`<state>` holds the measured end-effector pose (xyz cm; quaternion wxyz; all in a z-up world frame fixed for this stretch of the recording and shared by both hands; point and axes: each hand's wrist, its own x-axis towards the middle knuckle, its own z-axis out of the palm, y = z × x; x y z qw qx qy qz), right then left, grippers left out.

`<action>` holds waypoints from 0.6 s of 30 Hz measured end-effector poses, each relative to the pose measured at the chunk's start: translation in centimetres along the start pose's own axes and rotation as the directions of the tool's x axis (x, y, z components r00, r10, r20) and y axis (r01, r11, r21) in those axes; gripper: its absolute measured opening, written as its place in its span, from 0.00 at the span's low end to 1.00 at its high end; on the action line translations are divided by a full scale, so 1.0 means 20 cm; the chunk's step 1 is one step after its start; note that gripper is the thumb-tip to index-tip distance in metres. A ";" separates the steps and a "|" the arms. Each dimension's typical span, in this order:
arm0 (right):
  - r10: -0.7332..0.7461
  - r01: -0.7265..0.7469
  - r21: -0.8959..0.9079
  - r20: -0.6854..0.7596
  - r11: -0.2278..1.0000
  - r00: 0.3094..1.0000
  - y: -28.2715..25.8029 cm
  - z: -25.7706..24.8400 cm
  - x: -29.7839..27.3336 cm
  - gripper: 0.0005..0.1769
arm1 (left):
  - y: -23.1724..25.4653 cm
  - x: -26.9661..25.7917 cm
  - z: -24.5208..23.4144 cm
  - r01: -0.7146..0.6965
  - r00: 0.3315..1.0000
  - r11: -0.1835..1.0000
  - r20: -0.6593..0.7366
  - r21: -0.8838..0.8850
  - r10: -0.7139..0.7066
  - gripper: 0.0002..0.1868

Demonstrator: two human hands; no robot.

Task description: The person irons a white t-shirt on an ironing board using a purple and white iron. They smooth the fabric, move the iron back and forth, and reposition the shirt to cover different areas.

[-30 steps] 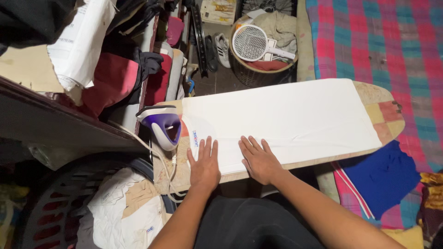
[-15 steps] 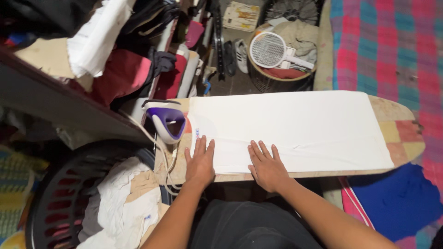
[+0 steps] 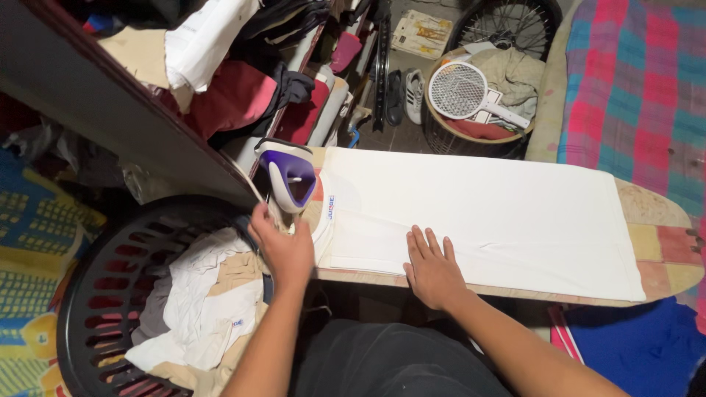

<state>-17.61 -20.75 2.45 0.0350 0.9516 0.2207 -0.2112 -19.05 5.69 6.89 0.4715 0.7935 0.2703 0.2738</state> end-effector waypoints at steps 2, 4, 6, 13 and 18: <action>0.015 -0.015 0.007 0.027 1.000 1.000 -0.01 -0.01 -0.01 0.37 | 0.03 0.08 0.03 0.004 1.000 1.000 -0.012 -0.029 -0.004 0.36; 0.018 -0.019 0.021 0.046 1.000 0.999 -0.01 -0.03 0.01 0.38 | 0.05 0.16 0.05 0.080 0.996 0.996 0.024 0.029 -0.081 0.34; 0.010 -0.012 0.036 0.059 0.999 0.998 -0.01 -0.06 0.03 0.39 | 0.04 0.20 0.09 0.086 0.996 0.996 0.033 0.023 -0.087 0.33; 0.039 -0.024 0.253 -0.053 0.967 0.998 -0.02 -0.13 0.00 0.40 | -0.07 0.31 0.19 -0.039 0.999 0.999 0.017 0.002 0.039 0.22; 0.090 -0.059 0.426 -0.052 0.903 0.995 -0.02 -0.16 -0.04 0.37 | 0.05 0.40 0.15 -0.127 0.992 0.991 -0.001 -0.042 0.127 0.19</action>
